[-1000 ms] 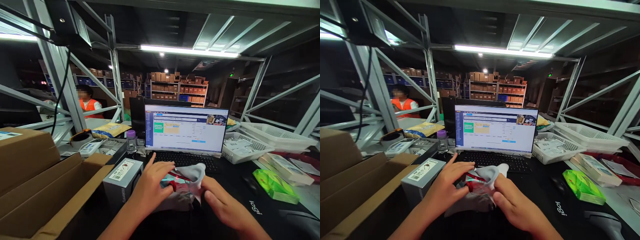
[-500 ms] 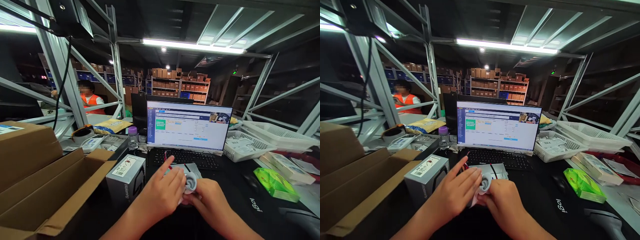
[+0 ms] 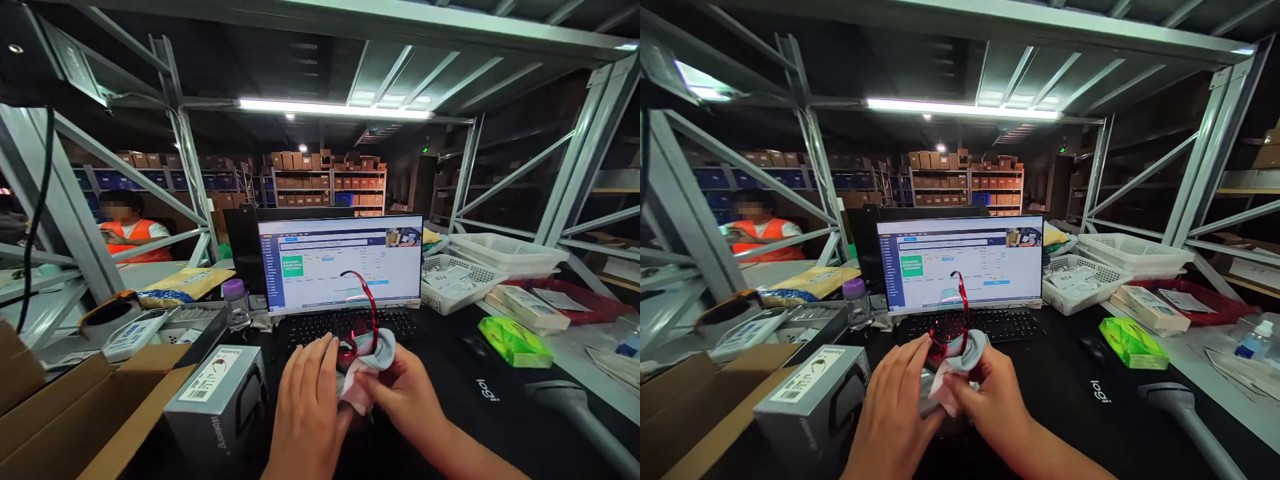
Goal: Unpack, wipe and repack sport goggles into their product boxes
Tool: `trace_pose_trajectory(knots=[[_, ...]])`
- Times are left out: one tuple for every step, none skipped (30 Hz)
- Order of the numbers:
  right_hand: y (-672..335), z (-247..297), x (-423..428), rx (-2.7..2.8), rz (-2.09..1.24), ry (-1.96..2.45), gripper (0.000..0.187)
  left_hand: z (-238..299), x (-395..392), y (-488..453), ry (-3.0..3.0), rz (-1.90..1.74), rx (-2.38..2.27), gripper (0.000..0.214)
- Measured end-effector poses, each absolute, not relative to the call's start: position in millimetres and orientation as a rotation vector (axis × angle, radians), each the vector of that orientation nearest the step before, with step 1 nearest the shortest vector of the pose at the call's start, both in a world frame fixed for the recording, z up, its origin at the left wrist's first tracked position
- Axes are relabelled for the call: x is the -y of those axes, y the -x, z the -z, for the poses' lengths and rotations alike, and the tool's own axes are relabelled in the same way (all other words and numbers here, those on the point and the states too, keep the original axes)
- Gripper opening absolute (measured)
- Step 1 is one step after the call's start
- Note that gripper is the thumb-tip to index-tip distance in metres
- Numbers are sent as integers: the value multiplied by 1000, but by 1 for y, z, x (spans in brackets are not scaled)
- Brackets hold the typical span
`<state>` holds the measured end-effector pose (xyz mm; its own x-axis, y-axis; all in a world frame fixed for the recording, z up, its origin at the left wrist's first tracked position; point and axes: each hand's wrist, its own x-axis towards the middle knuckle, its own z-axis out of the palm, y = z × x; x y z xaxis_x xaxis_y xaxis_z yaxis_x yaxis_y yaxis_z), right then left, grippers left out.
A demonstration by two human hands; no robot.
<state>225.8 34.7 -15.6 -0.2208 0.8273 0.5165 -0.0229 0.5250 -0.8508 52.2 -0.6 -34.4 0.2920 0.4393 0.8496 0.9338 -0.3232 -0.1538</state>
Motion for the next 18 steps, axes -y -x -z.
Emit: trace_pose_trajectory(knots=[[-222, 18, -32, 1607, -940, 699, 11, 36, 0, -55, 1869, 939, 1208, 57], [-218, 20, -30, 1609, -961, 693, 9, 37, 0, -58, 1843, 947, 1195, 50], [-215, 22, -27, 1612, -973, 683, 7, 37, 0, -61, 1821, 963, 1180, 43], [-212, 25, -25, 1619, -971, 677, 6, 38, 0, -64, 1809, 983, 1164, 36], [-210, 28, -23, 1628, -949, 675, 6, 38, 0, -66, 1806, 1008, 1148, 32], [-210, 30, -21, 1642, -913, 675, 8, 39, -1, -67, 1813, 1035, 1128, 29], [-209, 32, -21, 1662, -871, 673, 11, 40, -2, -68, 1831, 1064, 1103, 28], [-210, 34, -21, 1682, -839, 664, 15, 41, -3, -68, 1862, 1097, 1073, 26], [-212, 34, -21, 1697, -833, 646, 18, 42, -4, -67, 1901, 1132, 1041, 26], [-214, 33, -23, 1690, -866, 618, 20, 42, -5, -66, 1947, 1162, 1013, 27], [-217, 30, -25, 1655, -935, 589, 21, 42, -6, -64, 2001, 1179, 990, 28], [-221, 26, -27, 1591, -1028, 570, 22, 42, -6, -62, 2067, 1174, 976, 30], [-226, 22, -30, 1502, -1133, 561, 24, 40, -6, -61, 2138, 1147, 968, 32], [-231, 16, -33, 1397, -1240, 558, 27, 38, -5, -59, 2206, 1099, 964, 34], [-237, 10, -36, 1289, -1339, 558, 29, 36, -5, -59, 2263, 1043, 957, 36], [-243, 4, -40, 1189, -1434, 555, 32, 34, -4, -58, 2300, 1002, 940, 37], [-249, -1, -43, 1098, -1524, 544, 34, 31, -4, -59, 2314, 985, 912, 38], [-253, -6, -46, 1013, -1609, 529, 37, 29, -4, -60, 2311, 988, 879, 39]])
